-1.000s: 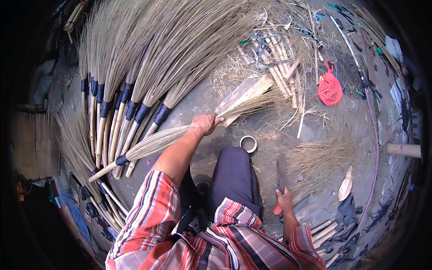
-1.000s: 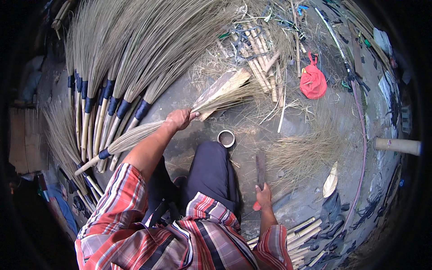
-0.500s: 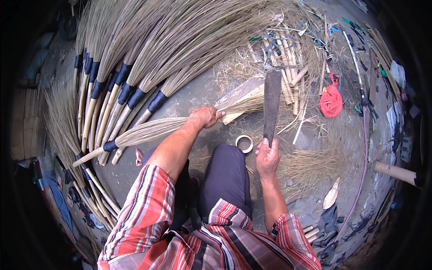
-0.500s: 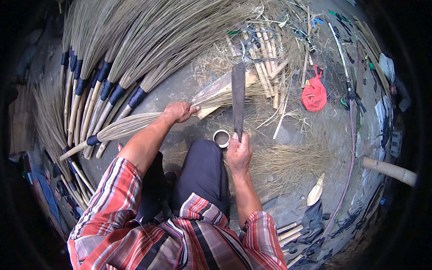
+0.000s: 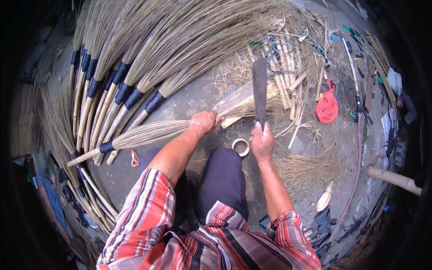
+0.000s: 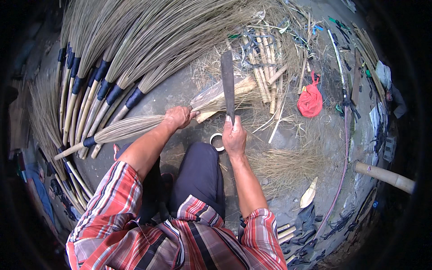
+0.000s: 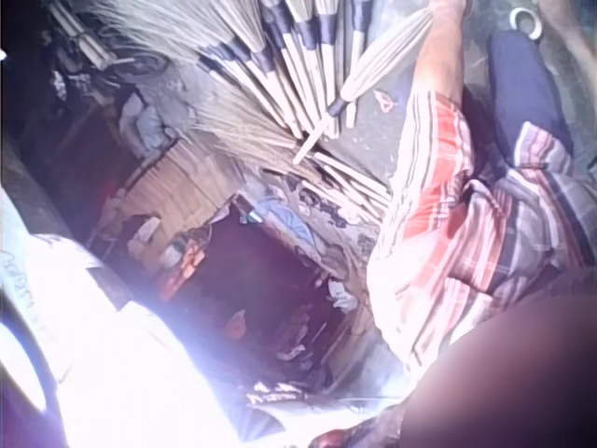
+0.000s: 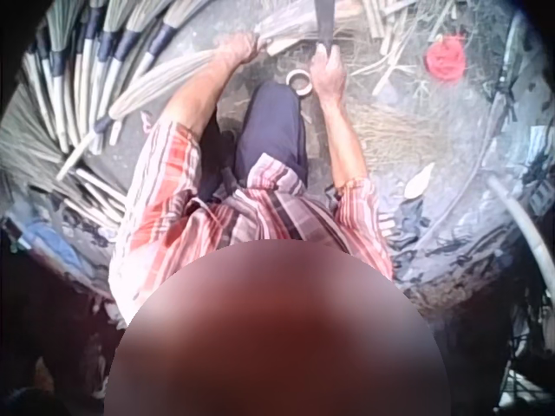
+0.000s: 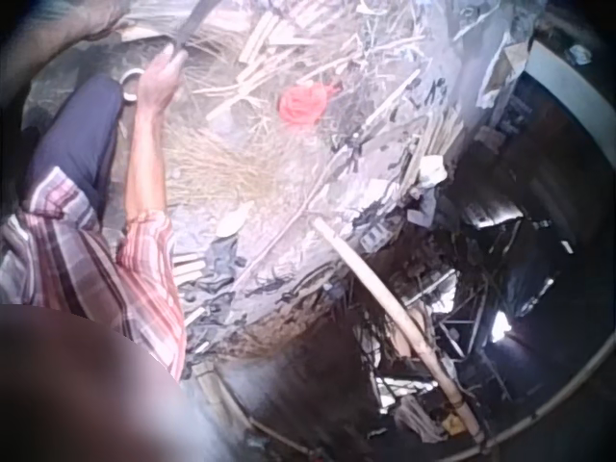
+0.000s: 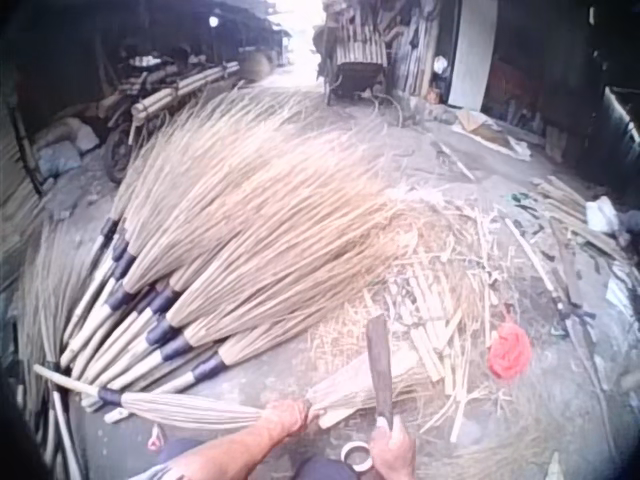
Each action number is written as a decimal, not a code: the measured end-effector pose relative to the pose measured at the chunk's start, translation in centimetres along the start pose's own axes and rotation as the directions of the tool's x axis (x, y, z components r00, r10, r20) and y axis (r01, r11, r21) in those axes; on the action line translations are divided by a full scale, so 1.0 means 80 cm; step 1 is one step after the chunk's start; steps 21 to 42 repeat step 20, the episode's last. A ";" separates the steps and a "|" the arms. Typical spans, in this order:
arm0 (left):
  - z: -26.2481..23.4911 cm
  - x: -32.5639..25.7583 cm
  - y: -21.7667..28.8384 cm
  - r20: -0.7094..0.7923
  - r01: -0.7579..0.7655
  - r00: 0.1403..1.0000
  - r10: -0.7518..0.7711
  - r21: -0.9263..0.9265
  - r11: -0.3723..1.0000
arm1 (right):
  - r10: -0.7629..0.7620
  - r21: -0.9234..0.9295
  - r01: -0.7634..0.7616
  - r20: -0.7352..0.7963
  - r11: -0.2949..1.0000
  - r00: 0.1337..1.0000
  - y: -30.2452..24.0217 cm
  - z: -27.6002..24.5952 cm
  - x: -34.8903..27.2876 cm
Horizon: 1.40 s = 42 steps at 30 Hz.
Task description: The person trims the bristles of several handmade brooms using a knife. They pick up each broom, place it on a wooden block, and cut the bristles to an even length before setting the broom aside.
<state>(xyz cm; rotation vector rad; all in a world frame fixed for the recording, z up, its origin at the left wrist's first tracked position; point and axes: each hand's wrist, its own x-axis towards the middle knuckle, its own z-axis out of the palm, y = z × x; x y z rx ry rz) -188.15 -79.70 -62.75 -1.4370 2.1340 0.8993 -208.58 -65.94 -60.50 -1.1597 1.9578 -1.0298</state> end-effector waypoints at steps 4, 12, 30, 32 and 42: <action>0.006 -0.002 0.001 -0.040 0.019 0.999 -0.019 0.005 1.000 | 0.058 -0.231 -0.035 0.094 0.972 0.994 0.023 0.023 0.000; 0.023 -0.004 0.000 -0.212 -0.024 0.977 0.026 0.011 1.000 | -0.036 -0.234 0.037 0.007 0.972 0.999 0.009 -0.002 0.009; 0.044 0.006 -0.003 -0.233 0.013 0.972 -0.004 0.036 0.999 | 0.259 -0.411 -0.178 0.151 0.894 0.954 0.053 0.046 -0.002; 0.044 0.006 -0.003 -0.233 0.013 0.972 -0.004 0.036 0.999 | 0.259 -0.411 -0.178 0.151 0.894 0.954 0.053 0.046 -0.002; 0.044 0.006 -0.003 -0.233 0.013 0.972 -0.004 0.036 0.999 | 0.259 -0.411 -0.178 0.151 0.894 0.954 0.053 0.046 -0.002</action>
